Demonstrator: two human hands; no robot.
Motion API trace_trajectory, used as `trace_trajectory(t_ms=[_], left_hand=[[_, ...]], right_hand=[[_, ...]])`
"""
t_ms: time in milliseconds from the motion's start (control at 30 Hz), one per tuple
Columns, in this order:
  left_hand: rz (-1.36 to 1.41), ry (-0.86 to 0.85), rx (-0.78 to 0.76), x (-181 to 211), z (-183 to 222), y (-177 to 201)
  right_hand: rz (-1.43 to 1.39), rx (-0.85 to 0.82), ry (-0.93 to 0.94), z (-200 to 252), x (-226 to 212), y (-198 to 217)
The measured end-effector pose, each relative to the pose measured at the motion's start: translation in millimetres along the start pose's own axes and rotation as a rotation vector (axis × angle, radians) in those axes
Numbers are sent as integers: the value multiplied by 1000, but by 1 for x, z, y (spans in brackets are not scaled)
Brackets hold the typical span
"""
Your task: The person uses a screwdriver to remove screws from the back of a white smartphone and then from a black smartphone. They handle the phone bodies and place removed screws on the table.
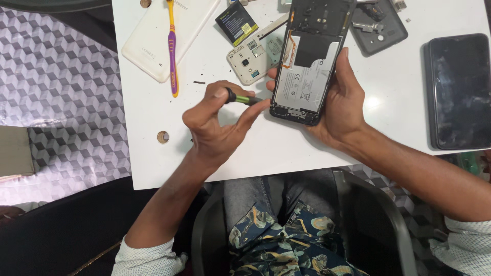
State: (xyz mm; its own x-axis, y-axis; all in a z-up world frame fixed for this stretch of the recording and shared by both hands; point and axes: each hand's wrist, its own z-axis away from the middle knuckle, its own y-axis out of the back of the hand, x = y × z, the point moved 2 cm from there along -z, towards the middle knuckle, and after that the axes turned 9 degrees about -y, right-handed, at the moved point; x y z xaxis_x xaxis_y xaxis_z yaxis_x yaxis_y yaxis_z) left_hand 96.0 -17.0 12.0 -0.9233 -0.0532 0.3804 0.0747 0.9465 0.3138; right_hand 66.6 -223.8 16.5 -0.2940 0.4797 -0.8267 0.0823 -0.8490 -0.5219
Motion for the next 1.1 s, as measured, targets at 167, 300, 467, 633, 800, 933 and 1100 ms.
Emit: trace_trajectory(t_ms=[167,300,467,633,800,933,1100], left_hand=[[152,-97,-35,0,-2,3],[100,-135,6,1,-6,-1],[-14,-164,39,2,-9,2],[92,-154,17,2,-12,2],[31,-162,-42,6,-13,4],[19,-137,17,5,-13,5],[20,-190,-88,8,-15,4]], right_hand=[[-31,-4,-3,-1,0,-1],[-93,-22,4,0,0,2],[-4,1,-9,-1,1,0],[-49,-13,-10,0,0,1],[-16,23,-15,-1,0,0],[-83,3,-27,-1,1,3],[-9,19,-13,-2,0,2]])
